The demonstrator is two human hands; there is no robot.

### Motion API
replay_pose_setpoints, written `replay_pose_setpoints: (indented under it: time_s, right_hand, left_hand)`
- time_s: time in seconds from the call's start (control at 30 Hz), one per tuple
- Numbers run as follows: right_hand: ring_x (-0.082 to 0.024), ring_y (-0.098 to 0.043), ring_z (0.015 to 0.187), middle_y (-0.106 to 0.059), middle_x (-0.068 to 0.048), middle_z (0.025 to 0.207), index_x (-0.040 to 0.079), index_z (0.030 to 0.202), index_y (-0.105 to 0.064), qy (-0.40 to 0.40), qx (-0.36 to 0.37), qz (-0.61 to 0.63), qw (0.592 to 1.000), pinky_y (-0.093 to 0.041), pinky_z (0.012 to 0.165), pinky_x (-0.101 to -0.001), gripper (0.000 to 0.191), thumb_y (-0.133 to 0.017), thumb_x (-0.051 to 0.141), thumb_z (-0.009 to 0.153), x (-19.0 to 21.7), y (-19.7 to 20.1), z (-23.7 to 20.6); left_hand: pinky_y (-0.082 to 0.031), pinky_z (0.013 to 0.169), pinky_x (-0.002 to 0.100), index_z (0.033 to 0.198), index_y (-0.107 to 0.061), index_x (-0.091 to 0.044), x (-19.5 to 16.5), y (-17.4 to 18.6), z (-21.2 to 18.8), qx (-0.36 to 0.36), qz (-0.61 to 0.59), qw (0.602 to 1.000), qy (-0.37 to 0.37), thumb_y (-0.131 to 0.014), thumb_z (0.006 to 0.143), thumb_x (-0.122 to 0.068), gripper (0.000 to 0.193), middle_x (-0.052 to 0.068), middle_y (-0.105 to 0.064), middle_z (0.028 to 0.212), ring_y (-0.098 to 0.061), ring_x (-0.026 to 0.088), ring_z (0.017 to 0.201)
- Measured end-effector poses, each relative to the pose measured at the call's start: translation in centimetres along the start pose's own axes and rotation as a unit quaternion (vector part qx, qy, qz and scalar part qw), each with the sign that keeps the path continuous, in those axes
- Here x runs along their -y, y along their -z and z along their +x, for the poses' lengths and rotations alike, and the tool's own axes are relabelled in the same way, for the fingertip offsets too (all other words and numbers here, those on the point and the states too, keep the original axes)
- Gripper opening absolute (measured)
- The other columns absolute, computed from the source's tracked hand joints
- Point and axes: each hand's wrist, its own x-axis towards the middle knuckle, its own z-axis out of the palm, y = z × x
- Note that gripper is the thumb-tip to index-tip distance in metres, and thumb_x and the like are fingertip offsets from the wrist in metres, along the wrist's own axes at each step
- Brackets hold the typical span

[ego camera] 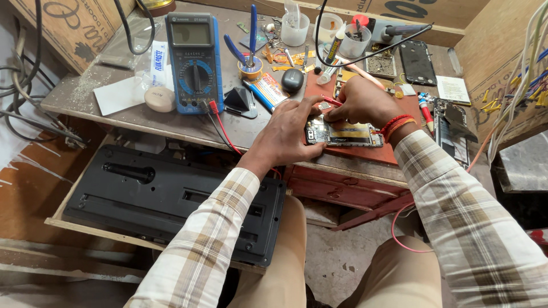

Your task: The person uses a multimeter probe to test points on a disassembled mobile phone motherboard. They hold the board steady with one hand while probing various components with the other. The person also briefly handles a small rectangular component and a utility knife.

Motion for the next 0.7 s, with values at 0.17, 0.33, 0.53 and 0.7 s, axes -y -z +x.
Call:
replay_pose_setpoints:
  time_s: [0.17,0.33,0.53,0.7]
  right_hand:
    - [-0.017,-0.063,0.052,-0.069,-0.009,0.060,0.002,0.071,-0.080,0.007,0.007,-0.020,1.000,-0.048,0.050,-0.0359,0.030,-0.090,0.029,0.070,1.0,0.2,-0.1]
    - [-0.018,-0.062,0.054,-0.069,-0.010,0.060,0.001,0.070,-0.078,0.028,-0.005,-0.086,0.996,-0.046,0.052,-0.0336,0.028,-0.090,0.026,0.071,2.0,0.3,0.0]
    - [-0.014,-0.055,0.053,-0.067,-0.005,0.062,0.003,0.076,-0.082,-0.028,0.071,0.016,0.997,-0.039,0.048,-0.0321,0.022,-0.088,0.024,0.072,2.0,1.7,-0.2]
    - [-0.013,-0.054,0.053,-0.065,-0.004,0.062,0.007,0.075,-0.081,-0.045,0.068,-0.026,0.996,-0.038,0.047,-0.0306,0.021,-0.087,0.027,0.075,1.9,2.0,-0.8]
  left_hand:
    - [-0.041,0.108,0.049,0.144,-0.041,-0.012,0.2,-0.4,-0.1,-0.020,-0.001,1.000,-0.017,-0.086,0.072,-0.032,0.087,0.013,-0.070,0.115,-0.061,0.037,0.114]
    - [-0.041,0.109,0.049,0.144,-0.039,-0.011,0.5,-0.3,-0.1,-0.008,0.004,1.000,-0.010,-0.087,0.073,-0.033,0.089,0.013,-0.070,0.118,-0.061,0.037,0.116]
    - [-0.037,0.113,0.050,0.148,-0.034,-0.010,0.2,-0.1,0.2,-0.010,0.001,1.000,-0.010,-0.087,0.071,-0.032,0.096,0.015,-0.071,0.119,-0.061,0.037,0.121]
    - [-0.037,0.112,0.050,0.147,-0.032,-0.011,0.1,-0.2,0.3,0.006,0.005,1.000,0.007,-0.088,0.071,-0.033,0.097,0.015,-0.071,0.119,-0.061,0.037,0.121]
